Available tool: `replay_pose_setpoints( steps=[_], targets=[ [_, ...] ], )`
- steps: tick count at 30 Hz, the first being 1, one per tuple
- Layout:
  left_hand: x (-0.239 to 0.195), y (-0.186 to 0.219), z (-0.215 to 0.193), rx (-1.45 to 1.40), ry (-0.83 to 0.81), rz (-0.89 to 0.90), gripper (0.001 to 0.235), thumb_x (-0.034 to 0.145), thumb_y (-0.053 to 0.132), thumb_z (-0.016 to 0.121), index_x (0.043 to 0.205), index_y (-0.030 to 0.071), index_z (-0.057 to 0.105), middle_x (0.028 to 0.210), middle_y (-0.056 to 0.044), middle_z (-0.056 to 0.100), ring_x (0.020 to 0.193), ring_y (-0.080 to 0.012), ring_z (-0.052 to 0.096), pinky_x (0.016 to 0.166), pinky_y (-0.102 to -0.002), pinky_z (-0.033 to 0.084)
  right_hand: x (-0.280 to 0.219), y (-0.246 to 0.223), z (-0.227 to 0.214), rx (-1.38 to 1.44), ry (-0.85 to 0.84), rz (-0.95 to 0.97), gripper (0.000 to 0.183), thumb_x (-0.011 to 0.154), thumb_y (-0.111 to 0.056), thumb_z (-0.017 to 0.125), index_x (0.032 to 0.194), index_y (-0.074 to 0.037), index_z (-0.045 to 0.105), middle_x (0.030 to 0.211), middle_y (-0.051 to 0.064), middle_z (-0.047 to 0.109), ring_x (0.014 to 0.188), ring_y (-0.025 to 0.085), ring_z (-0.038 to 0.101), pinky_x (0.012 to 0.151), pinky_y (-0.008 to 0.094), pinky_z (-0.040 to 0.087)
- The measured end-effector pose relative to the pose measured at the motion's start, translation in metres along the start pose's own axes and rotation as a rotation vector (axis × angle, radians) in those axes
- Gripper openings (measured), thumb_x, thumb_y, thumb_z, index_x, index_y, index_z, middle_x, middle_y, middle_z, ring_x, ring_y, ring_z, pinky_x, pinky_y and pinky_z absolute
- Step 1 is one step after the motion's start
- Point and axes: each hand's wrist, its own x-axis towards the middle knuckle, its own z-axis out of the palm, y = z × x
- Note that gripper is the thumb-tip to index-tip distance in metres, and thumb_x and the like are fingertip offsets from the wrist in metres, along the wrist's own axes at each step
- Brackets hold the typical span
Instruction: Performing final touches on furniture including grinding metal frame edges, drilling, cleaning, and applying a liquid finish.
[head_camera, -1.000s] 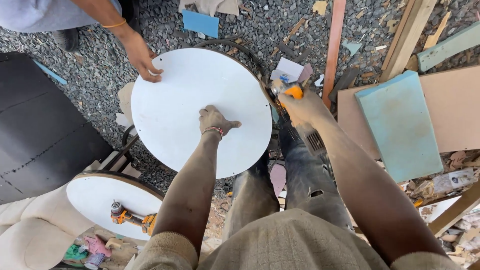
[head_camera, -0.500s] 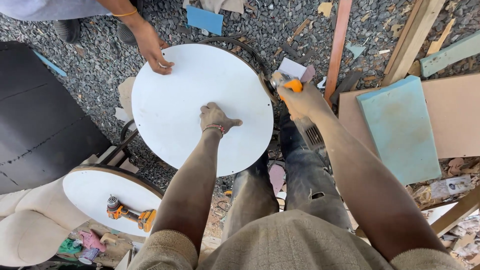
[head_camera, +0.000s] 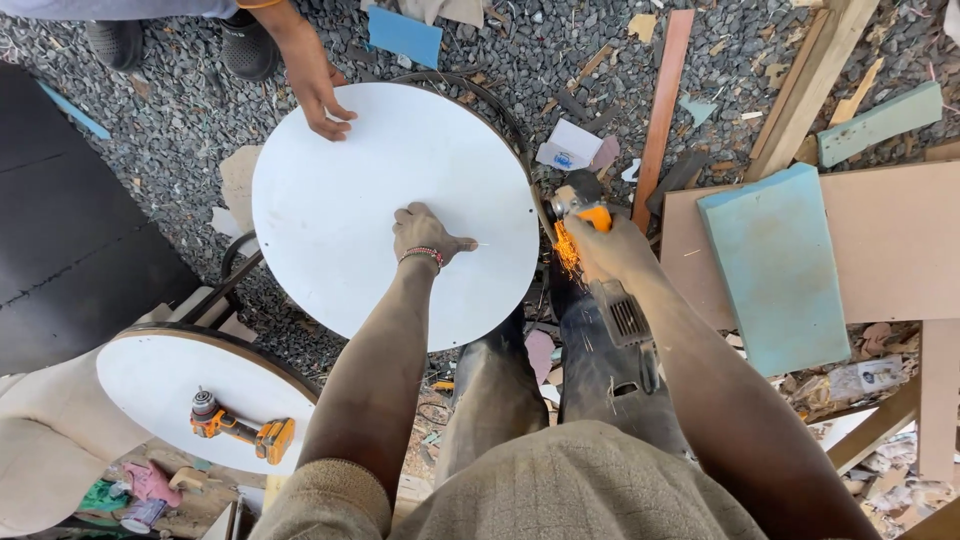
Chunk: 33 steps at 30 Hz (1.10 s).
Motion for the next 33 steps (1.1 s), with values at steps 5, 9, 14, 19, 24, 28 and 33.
replay_pose_setpoints(
  steps=[5, 9, 14, 19, 24, 28, 33],
  targets=[
    [-0.003, 0.0, -0.006, -0.011, -0.024, -0.007, 0.128, 0.063, 0.086, 0.108, 0.141, 0.0, 0.054, 0.147, -0.025, 0.059, 0.144, -0.0464, 0.07, 0.129, -0.047, 0.057, 0.006, -0.016, 0.002, -0.022, 0.033, -0.048, 0.102, 0.098, -0.088, 0.08, 0.155, -0.003, 0.075, 0.152, 0.026, 0.078, 0.151, 0.049, 0.068, 0.121, 0.064, 0.057],
    [-0.002, 0.001, -0.008, 0.016, -0.035, -0.003, 0.13, 0.063, 0.089, 0.106, 0.142, 0.001, 0.053, 0.148, -0.024, 0.059, 0.146, -0.0453, 0.068, 0.13, -0.047, 0.056, 0.019, -0.053, -0.011, 0.005, 0.045, -0.119, 0.104, 0.095, -0.088, 0.084, 0.153, -0.001, 0.076, 0.152, 0.028, 0.077, 0.151, 0.05, 0.068, 0.122, 0.065, 0.055],
    [-0.002, 0.001, -0.003, -0.009, 0.015, -0.002, 0.13, 0.061, 0.084, 0.109, 0.143, -0.001, 0.055, 0.149, -0.027, 0.06, 0.144, -0.0495, 0.07, 0.129, -0.05, 0.057, 0.01, -0.066, -0.015, -0.084, 0.016, -0.122, 0.118, 0.092, -0.094, 0.082, 0.158, 0.003, 0.071, 0.155, 0.029, 0.075, 0.153, 0.048, 0.067, 0.121, 0.063, 0.056],
    [-0.002, -0.002, 0.002, -0.016, 0.013, 0.005, 0.13, 0.062, 0.085, 0.108, 0.142, -0.001, 0.055, 0.146, -0.027, 0.061, 0.142, -0.0492, 0.071, 0.127, -0.05, 0.058, -0.006, -0.04, -0.016, -0.095, -0.01, -0.036, 0.119, 0.092, -0.094, 0.08, 0.159, 0.003, 0.07, 0.158, 0.03, 0.073, 0.155, 0.048, 0.065, 0.123, 0.063, 0.055],
    [-0.003, 0.001, 0.0, -0.012, 0.002, -0.018, 0.129, 0.062, 0.086, 0.107, 0.142, -0.001, 0.056, 0.146, -0.026, 0.062, 0.142, -0.0468, 0.072, 0.126, -0.049, 0.059, 0.009, -0.042, -0.019, -0.101, -0.047, -0.018, 0.114, 0.093, -0.093, 0.081, 0.156, 0.001, 0.073, 0.158, 0.027, 0.074, 0.156, 0.047, 0.064, 0.124, 0.065, 0.055],
    [0.002, -0.002, 0.009, -0.029, 0.037, 0.004, 0.129, 0.059, 0.086, 0.108, 0.14, 0.0, 0.056, 0.144, -0.025, 0.061, 0.139, -0.0476, 0.072, 0.125, -0.049, 0.059, 0.016, -0.083, -0.023, -0.167, -0.016, -0.145, 0.114, 0.095, -0.094, 0.077, 0.153, 0.005, 0.072, 0.155, 0.031, 0.073, 0.154, 0.05, 0.065, 0.122, 0.066, 0.056],
    [0.001, -0.003, 0.009, 0.006, 0.027, 0.014, 0.128, 0.062, 0.088, 0.106, 0.141, 0.001, 0.055, 0.145, -0.024, 0.061, 0.139, -0.0456, 0.072, 0.125, -0.048, 0.059, -0.003, -0.103, -0.02, -0.147, 0.004, -0.183, 0.112, 0.096, -0.095, 0.078, 0.145, 0.005, 0.075, 0.148, 0.032, 0.075, 0.148, 0.052, 0.069, 0.119, 0.065, 0.057]
  ],
)
